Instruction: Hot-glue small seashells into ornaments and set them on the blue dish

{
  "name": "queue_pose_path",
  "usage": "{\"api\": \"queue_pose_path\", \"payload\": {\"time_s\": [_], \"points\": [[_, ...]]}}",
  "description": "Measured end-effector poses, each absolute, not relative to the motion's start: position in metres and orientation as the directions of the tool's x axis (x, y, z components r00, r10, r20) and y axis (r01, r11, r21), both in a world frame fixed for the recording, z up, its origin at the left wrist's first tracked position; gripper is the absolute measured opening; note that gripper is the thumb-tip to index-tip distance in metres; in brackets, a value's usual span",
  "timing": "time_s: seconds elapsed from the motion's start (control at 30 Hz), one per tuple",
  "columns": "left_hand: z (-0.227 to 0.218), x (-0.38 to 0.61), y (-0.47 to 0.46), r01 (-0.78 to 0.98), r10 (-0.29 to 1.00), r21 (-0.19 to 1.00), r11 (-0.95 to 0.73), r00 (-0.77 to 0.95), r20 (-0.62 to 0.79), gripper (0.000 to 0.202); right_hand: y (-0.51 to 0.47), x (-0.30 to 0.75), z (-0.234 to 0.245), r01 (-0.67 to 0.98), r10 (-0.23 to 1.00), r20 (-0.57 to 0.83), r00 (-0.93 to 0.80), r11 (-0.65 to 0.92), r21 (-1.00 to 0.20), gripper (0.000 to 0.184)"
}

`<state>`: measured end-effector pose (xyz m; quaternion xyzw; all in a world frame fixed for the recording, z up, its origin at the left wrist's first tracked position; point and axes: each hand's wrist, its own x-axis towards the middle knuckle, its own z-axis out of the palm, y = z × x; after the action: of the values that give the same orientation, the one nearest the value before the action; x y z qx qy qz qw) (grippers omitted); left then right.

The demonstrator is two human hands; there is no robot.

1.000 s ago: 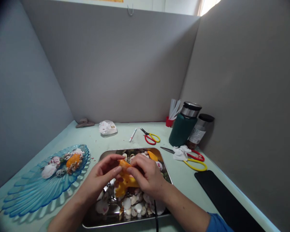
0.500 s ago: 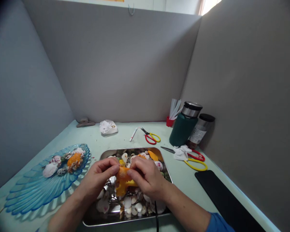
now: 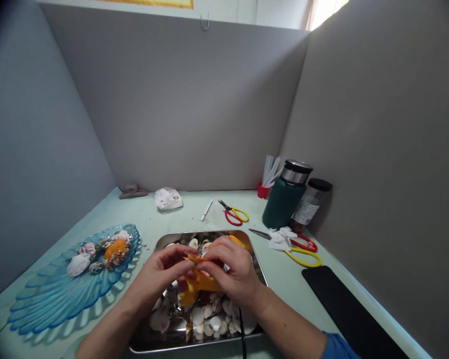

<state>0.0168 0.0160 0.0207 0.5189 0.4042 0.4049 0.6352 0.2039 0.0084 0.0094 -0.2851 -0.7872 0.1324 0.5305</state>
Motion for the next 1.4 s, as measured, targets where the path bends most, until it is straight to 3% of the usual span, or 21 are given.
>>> {"api": "queue_pose_path", "payload": {"time_s": [0.2,0.4,0.6,0.77,0.93,1.2,1.4], "points": [[0.020,0.014,0.016,-0.271,0.923,0.960,0.064,0.383,0.046,0.041,0.004,0.205,0.011,0.365,0.492,0.813,-0.312,0.852,-0.376,0.024],[0.015,0.010,0.014,-0.319,0.881,0.947,0.028,0.455,0.127,0.047,0.001,0.204,0.012,0.413,0.498,0.796,-0.344,0.842,-0.347,0.027],[0.015,0.007,0.015,-0.285,0.888,0.956,0.069,0.454,0.071,0.045,0.001,0.204,0.010,0.443,0.500,0.772,-0.392,0.838,-0.317,0.023],[0.014,0.010,0.016,-0.185,0.916,0.979,0.084,0.401,-0.003,0.057,0.000,0.200,0.013,0.460,0.452,0.785,-0.424,0.854,-0.243,0.016],[0.012,0.010,0.018,-0.213,0.913,0.970,0.113,0.407,-0.017,0.062,-0.001,0.195,0.017,0.481,0.446,0.782,-0.435,0.850,-0.217,0.012],[0.016,0.011,0.017,-0.257,0.902,0.957,0.134,0.431,-0.010,0.061,-0.001,0.200,0.015,0.472,0.507,0.743,-0.438,0.833,-0.290,0.021],[0.021,0.014,0.016,-0.301,0.940,0.947,0.114,0.341,-0.004,0.053,0.006,0.202,0.013,0.373,0.589,0.735,-0.337,0.800,-0.470,0.016]]}}
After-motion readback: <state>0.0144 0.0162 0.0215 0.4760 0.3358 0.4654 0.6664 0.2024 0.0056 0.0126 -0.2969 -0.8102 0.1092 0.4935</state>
